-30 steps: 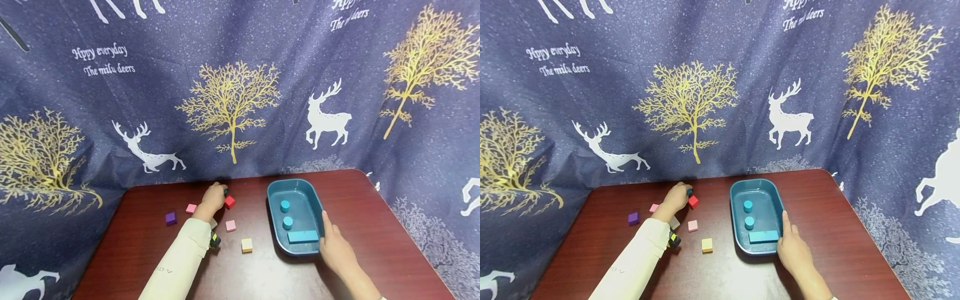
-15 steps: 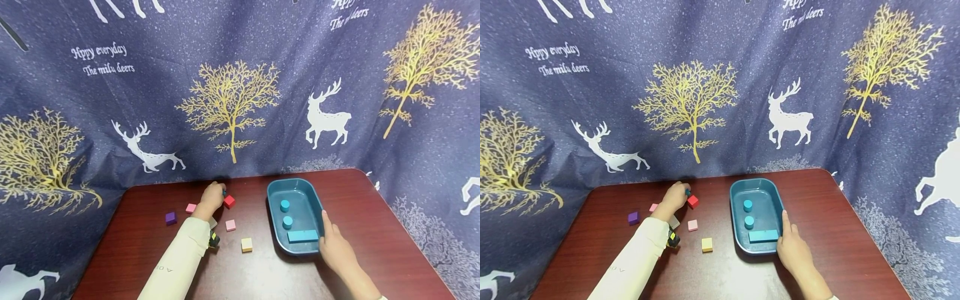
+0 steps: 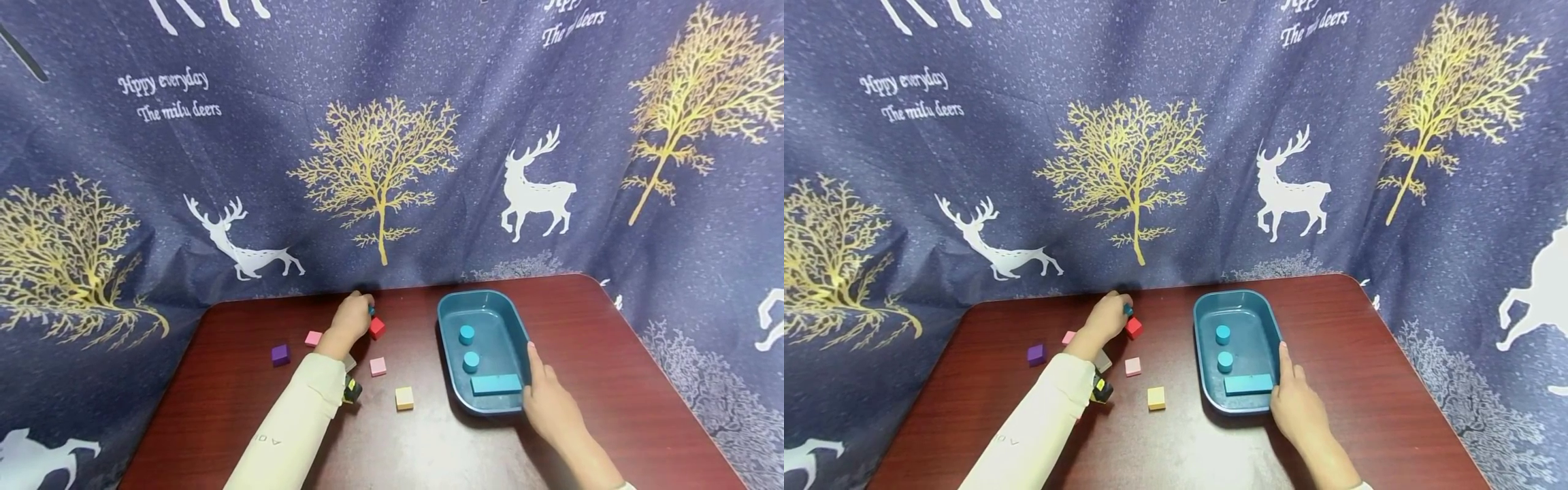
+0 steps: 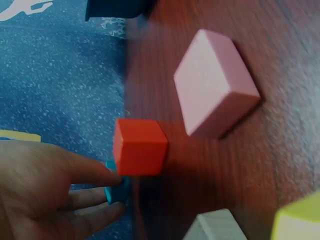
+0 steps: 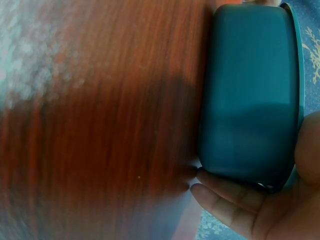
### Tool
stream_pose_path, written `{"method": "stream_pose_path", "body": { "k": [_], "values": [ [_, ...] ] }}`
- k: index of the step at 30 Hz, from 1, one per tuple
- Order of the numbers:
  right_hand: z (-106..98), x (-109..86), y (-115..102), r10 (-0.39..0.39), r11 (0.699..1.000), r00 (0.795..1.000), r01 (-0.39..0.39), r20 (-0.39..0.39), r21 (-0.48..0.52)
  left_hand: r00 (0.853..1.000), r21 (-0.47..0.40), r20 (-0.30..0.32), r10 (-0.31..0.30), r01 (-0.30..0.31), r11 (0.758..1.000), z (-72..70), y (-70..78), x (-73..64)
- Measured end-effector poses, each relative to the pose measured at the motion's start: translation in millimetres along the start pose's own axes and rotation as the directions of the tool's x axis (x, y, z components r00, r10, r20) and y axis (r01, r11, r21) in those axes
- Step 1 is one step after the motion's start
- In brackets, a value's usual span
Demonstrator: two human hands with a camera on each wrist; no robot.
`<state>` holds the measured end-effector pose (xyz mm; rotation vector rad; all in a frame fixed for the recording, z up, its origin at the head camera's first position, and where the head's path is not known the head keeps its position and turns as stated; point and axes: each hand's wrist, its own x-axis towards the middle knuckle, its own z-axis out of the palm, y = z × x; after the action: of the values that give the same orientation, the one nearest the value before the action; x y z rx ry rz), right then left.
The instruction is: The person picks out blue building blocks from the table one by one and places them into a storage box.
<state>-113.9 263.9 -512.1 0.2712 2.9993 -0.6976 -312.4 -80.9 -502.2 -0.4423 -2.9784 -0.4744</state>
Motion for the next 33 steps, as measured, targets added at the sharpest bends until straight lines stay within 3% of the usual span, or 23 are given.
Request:
{"method": "stream_pose_path", "body": {
  "k": [19, 23, 33],
  "values": [
    [-2, -0.7, -1, 0.003, 1.000, 1.000, -0.003, 0.013, 0.000, 0.998, -0.018, -0.051, 0.041, -0.042, 0.999, -11.1, 17.0, 1.5],
    [-2, -0.7, -1, 0.003, 1.000, 1.000, -0.003, 0.014, -0.003, 0.994, -0.024, -0.087, 0.069, -0.072, 0.997, -13.8, 24.8, 0.6],
    [-1, -0.6, -2, 0.010, 1.000, 1.000, -0.010, 0.008, -0.001, 0.992, -0.068, -0.074, 0.102, -0.107, 0.992, -26.0, 49.6, -0.6]
  ]
}}
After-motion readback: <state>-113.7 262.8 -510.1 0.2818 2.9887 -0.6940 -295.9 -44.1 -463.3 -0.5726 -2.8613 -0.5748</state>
